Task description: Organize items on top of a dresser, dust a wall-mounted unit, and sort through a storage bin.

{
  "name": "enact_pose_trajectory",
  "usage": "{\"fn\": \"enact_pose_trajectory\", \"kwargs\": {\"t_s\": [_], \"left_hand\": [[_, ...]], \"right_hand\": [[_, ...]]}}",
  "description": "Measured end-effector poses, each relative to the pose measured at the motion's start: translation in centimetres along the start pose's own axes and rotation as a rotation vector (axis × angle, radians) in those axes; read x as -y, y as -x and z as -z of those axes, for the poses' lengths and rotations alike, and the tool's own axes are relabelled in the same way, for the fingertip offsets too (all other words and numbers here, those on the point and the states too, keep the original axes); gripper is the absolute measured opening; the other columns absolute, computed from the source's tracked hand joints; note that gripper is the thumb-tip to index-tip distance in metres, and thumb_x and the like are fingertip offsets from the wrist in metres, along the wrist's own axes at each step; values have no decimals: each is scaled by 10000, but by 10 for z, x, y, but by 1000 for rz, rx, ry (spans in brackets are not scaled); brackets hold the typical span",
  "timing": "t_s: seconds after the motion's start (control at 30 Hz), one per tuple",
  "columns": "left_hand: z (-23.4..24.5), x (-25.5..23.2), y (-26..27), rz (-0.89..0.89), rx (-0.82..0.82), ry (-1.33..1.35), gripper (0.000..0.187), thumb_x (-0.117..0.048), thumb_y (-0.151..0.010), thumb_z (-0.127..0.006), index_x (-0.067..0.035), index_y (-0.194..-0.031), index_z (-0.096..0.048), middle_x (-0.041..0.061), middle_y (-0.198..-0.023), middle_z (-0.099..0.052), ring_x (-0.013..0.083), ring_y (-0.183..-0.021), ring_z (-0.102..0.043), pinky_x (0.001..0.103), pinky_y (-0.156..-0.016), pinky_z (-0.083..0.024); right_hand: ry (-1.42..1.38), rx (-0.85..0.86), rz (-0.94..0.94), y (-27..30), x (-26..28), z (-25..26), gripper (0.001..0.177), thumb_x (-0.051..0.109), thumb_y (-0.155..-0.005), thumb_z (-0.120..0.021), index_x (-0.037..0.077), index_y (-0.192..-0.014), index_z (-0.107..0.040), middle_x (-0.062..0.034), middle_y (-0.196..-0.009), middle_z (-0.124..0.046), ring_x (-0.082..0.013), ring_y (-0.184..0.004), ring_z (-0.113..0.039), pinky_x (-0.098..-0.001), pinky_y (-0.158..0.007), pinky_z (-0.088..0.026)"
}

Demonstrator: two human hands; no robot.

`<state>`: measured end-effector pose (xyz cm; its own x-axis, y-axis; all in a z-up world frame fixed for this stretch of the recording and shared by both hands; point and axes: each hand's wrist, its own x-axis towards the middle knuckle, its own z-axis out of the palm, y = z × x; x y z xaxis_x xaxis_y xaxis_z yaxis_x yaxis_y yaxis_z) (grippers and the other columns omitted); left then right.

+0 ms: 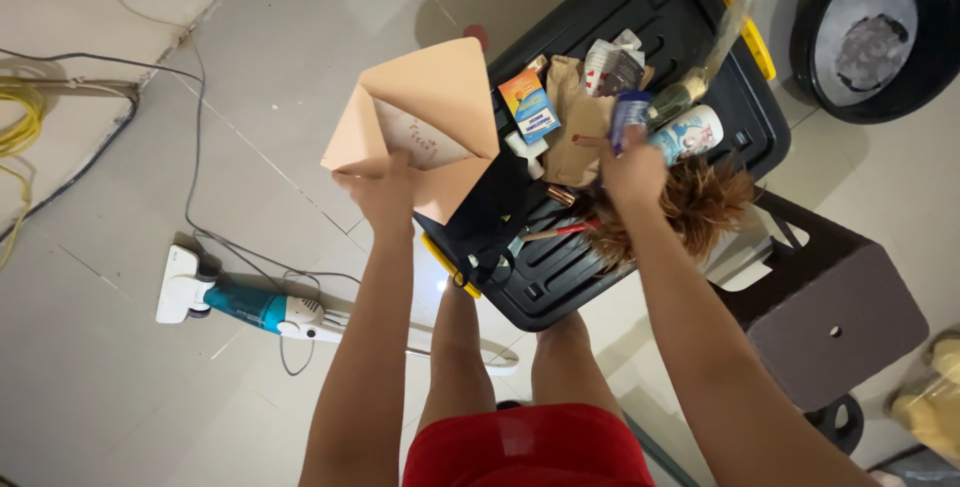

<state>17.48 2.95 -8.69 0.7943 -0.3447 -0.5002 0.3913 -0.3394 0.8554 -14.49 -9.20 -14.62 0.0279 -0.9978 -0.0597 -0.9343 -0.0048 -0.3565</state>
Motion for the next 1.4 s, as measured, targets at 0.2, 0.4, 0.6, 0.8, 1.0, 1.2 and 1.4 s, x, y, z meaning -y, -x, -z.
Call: {"fn": "enact_pose_trajectory", "kwargs": {"t_s": [0.2, 0.4, 0.6, 0.8, 1.0, 1.2, 1.4], "left_hand": [[-10, 10, 4, -7, -42, -137, 1089, -217, -699, -823, 72, -1517, -165, 253, -1353, -527, 340, -1198, -608, 403, -943, -558], [-11, 30, -2, -78, -29, -334, 1196, -281, -756, -881, 141, -1533, -75, 312, -1402, -483, 402, -1276, -517, 439, -1044, -469], [-12, 12, 8, 0, -84, -210, 1195, -312, -675, -845, 126, -1508, -109, 279, -1369, -521, 367, -1200, -619, 406, -972, -553], [-20, 19, 13, -29, -69, -314, 1167, -316, -691, -868, 107, -1511, -154, 314, -1389, -476, 402, -1271, -527, 441, -1042, -474], [-45, -12, 47, 20, -5, -360, 1191, -438, -680, -831, 87, -1522, -171, 286, -1420, -507, 385, -1308, -540, 428, -1076, -463], [-98, 25, 64, -63, 148, -685, 1293, -622, -774, -811, 69, -1564, -57, 344, -1468, -400, 467, -1355, -461, 484, -1070, -436], [-142, 35, 102, 56, 316, -761, 1369, -634, -697, -757, 46, -1600, 17, 300, -1499, -389, 429, -1277, -567, 458, -1026, -512]], "right_hand": [[212, 653, 34, 24, 69, -37, 317, 403, -953, -650, 146, -1112, -745, -173, -1116, -719, -370, -1062, -687, -499, -914, -548], [201, 559, -141, 17, 56, -95, 262, 189, -840, -678, 133, -1087, -747, -149, -1162, -709, -353, -1109, -665, -502, -912, -539], [-309, 378, 129, 11, 20, -55, 299, 291, -836, -798, 68, -1035, -770, -153, -979, -722, -279, -803, -720, -403, -694, -566], [-883, 683, -583, 2, 4, 33, 241, 255, -938, -685, 16, -920, -717, 16, -544, -473, -96, -385, -345, -293, -359, -239], [-809, 414, -295, 11, 1, 65, 241, 196, -956, -749, -17, -871, -676, 39, -608, -526, -45, -466, -420, -261, -413, -305], [-1352, 167, -459, 28, -9, 96, 294, 203, -1014, -732, 59, -819, -565, 56, -587, -420, -59, -440, -341, -272, -402, -225], [-1332, 47, -469, 49, -16, 123, 224, 167, -989, -719, 30, -838, -627, 51, -561, -436, -56, -423, -339, -264, -400, -231]]}}
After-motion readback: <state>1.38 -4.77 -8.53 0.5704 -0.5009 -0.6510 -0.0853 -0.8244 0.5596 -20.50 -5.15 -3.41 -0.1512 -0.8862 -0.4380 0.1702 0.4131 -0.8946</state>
